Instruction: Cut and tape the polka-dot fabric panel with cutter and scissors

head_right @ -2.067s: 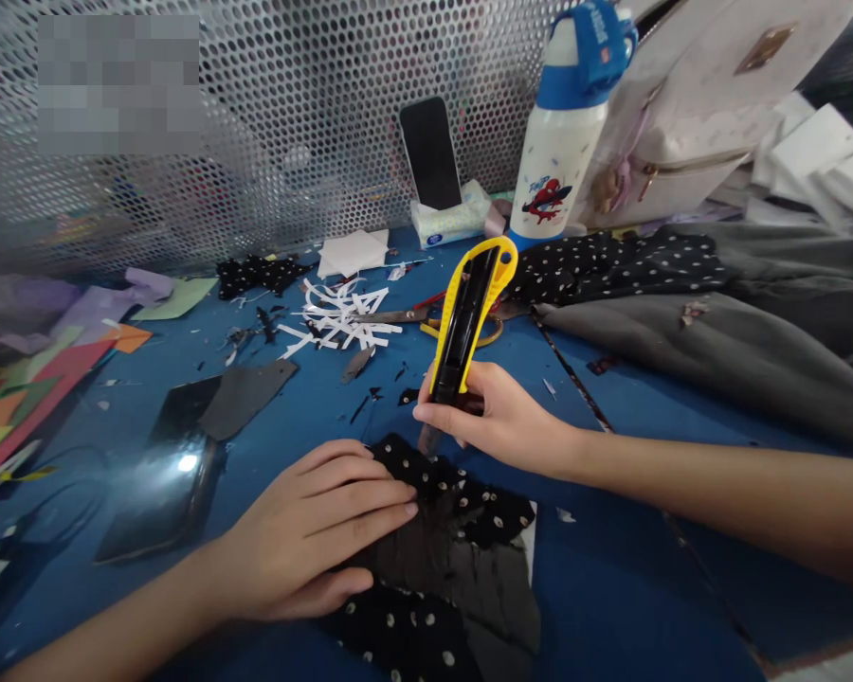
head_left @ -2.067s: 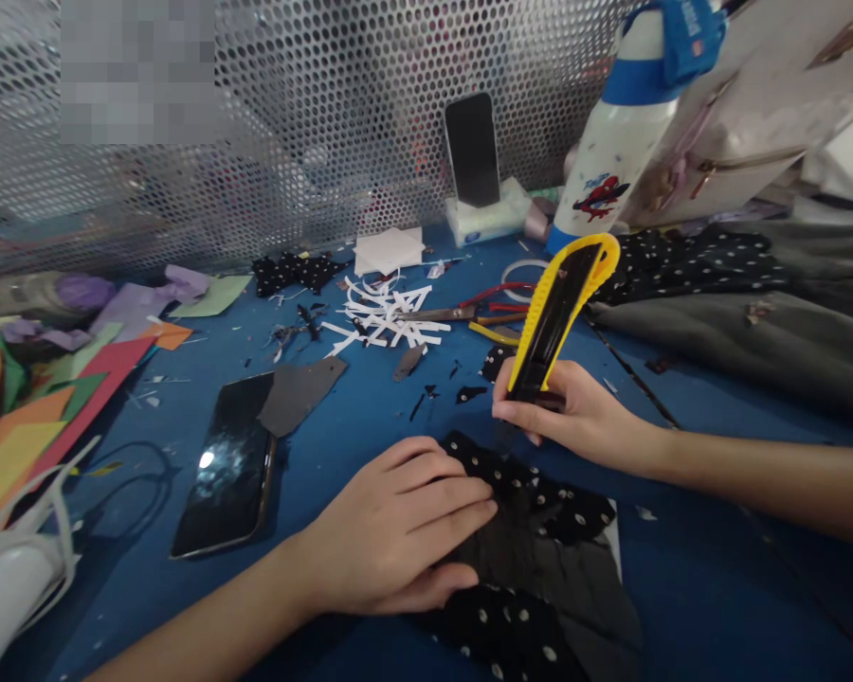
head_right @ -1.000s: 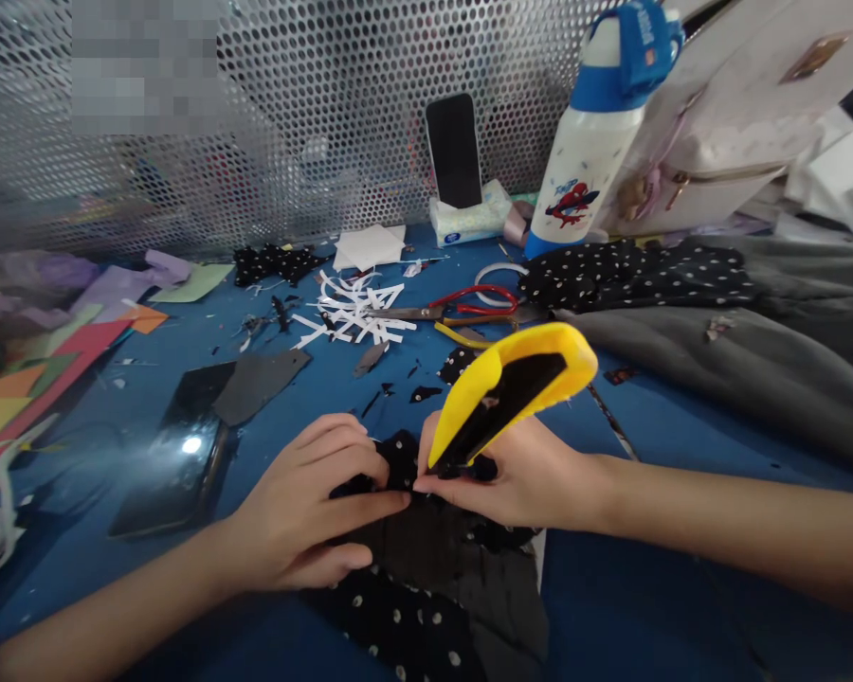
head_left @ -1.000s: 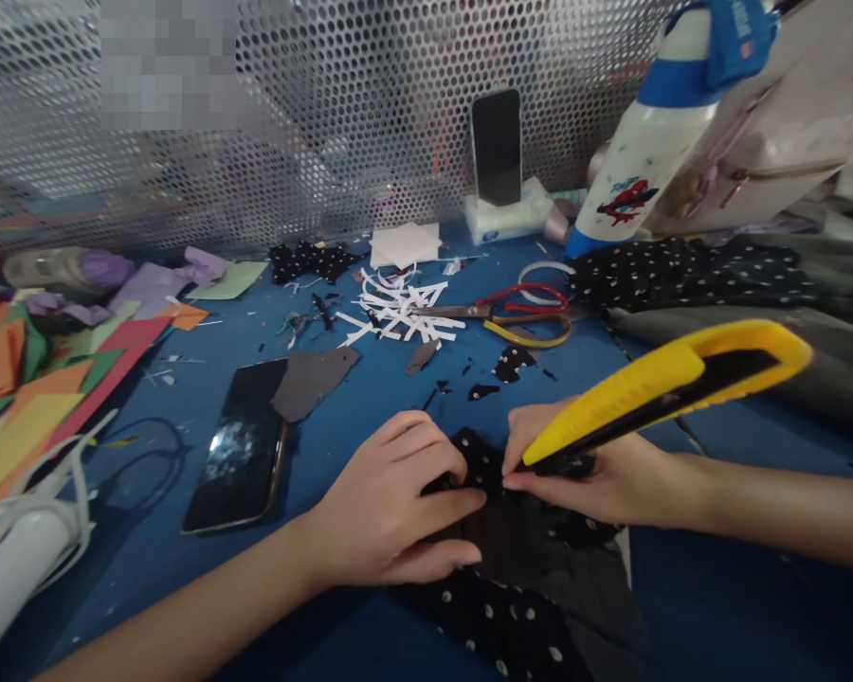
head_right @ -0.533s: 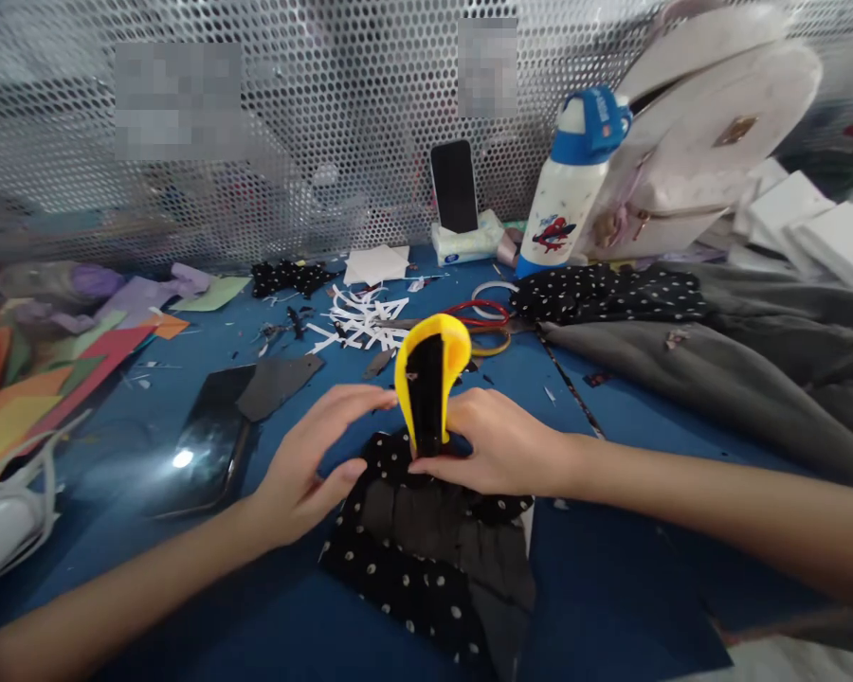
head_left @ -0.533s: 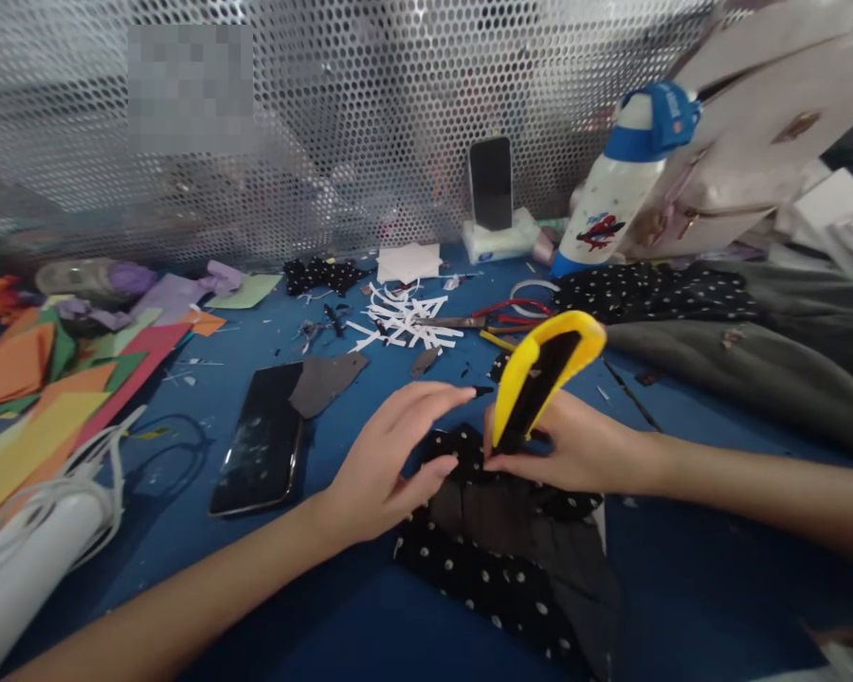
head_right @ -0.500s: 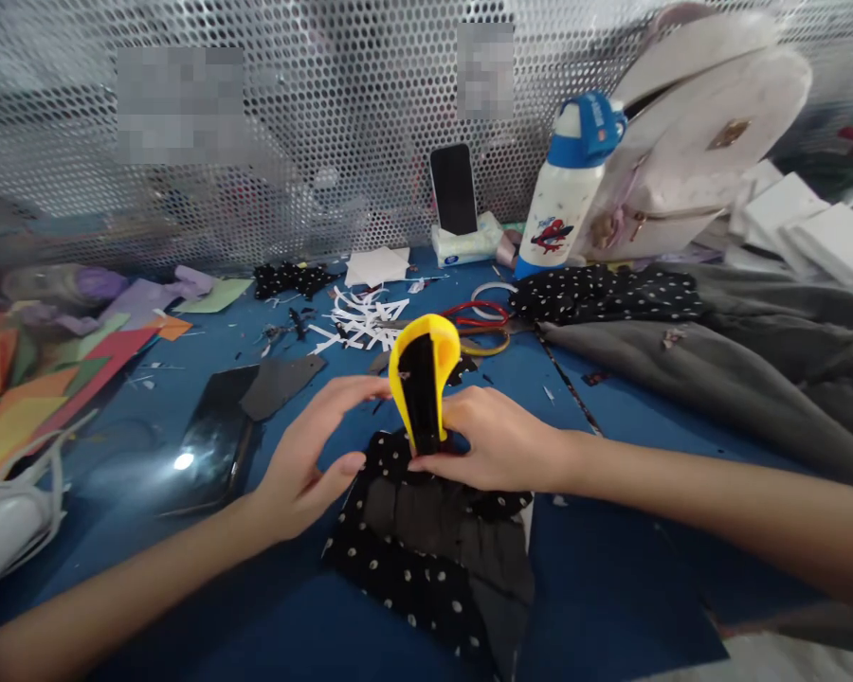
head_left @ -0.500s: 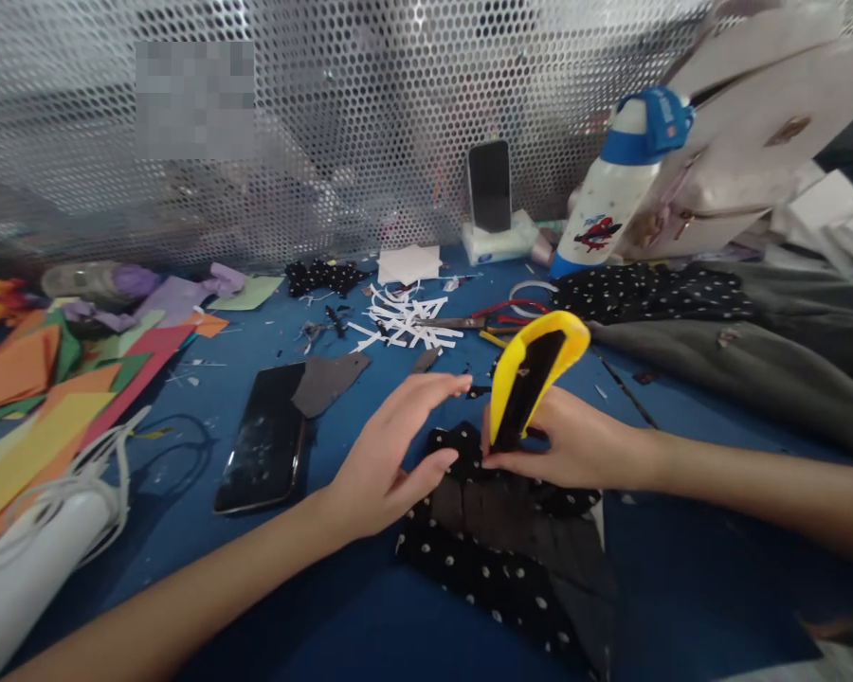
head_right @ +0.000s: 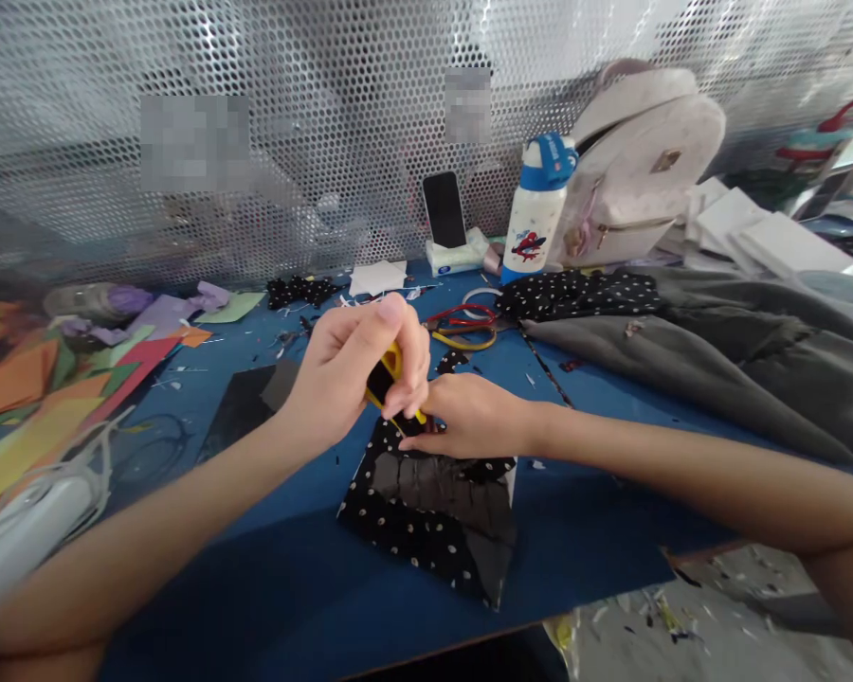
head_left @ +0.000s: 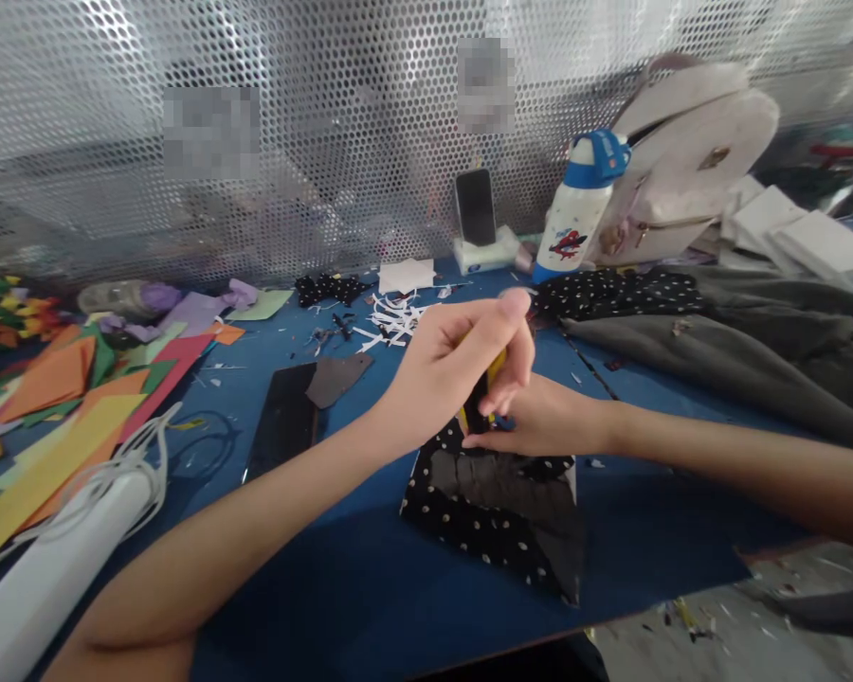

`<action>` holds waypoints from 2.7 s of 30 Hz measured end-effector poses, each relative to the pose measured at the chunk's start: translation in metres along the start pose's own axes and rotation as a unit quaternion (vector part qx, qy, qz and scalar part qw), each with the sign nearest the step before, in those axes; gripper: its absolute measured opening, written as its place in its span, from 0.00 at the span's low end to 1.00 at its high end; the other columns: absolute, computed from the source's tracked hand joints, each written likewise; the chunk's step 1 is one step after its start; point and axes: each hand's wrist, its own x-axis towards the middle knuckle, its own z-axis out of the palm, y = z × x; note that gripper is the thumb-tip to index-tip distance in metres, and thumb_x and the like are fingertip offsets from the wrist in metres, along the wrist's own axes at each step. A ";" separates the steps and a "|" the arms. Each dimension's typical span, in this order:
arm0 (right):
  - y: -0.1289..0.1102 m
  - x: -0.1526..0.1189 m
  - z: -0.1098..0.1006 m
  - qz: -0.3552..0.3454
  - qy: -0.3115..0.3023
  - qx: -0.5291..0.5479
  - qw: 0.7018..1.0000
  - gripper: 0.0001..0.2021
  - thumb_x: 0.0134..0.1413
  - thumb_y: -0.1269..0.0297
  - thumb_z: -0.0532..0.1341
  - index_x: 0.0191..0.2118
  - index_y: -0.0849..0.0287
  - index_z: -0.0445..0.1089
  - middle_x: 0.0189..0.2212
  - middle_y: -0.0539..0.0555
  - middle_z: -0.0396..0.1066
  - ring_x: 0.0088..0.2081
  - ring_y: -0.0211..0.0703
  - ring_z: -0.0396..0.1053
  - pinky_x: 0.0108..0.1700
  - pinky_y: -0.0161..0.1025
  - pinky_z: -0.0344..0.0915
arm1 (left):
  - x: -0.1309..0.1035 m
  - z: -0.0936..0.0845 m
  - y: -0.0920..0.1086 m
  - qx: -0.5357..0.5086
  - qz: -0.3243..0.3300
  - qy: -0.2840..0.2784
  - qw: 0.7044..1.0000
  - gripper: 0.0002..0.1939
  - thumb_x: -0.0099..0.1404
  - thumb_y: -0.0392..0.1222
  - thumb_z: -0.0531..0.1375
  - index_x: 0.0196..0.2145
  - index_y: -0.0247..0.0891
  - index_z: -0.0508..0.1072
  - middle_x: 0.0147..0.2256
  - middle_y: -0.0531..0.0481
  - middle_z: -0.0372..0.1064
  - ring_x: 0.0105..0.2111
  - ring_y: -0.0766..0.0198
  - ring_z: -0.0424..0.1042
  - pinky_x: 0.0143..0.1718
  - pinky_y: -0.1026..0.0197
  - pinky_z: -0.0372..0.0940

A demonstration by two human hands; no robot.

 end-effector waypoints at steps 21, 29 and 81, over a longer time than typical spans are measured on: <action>-0.031 0.069 0.038 0.040 -0.101 0.624 0.774 0.29 0.53 0.54 0.69 0.19 0.57 0.47 0.13 0.38 0.45 0.15 0.25 0.41 0.15 0.28 0.38 | -0.042 -0.037 -0.011 -0.072 -0.003 0.125 0.990 0.31 0.73 0.59 0.51 0.17 0.37 0.59 0.13 0.57 0.50 0.13 0.73 0.51 0.16 0.66 0.61; -0.029 0.060 0.040 -0.015 -0.076 0.630 0.773 0.24 0.57 0.58 0.67 0.19 0.58 0.52 0.13 0.39 0.47 0.15 0.25 0.43 0.15 0.28 0.40 | -0.044 -0.033 -0.005 0.002 -0.010 0.092 0.996 0.30 0.73 0.61 0.47 0.20 0.38 0.63 0.16 0.54 0.56 0.18 0.68 0.62 0.23 0.61 0.66; -0.019 0.059 0.016 0.021 0.033 0.703 0.710 0.23 0.61 0.55 0.63 0.22 0.57 0.51 0.13 0.38 0.45 0.15 0.26 0.38 0.16 0.30 0.36 | -0.104 -0.048 -0.050 0.518 0.116 -0.141 0.836 0.20 0.75 0.39 0.46 0.38 0.35 0.77 0.23 0.52 0.69 0.24 0.63 0.66 0.34 0.57 0.62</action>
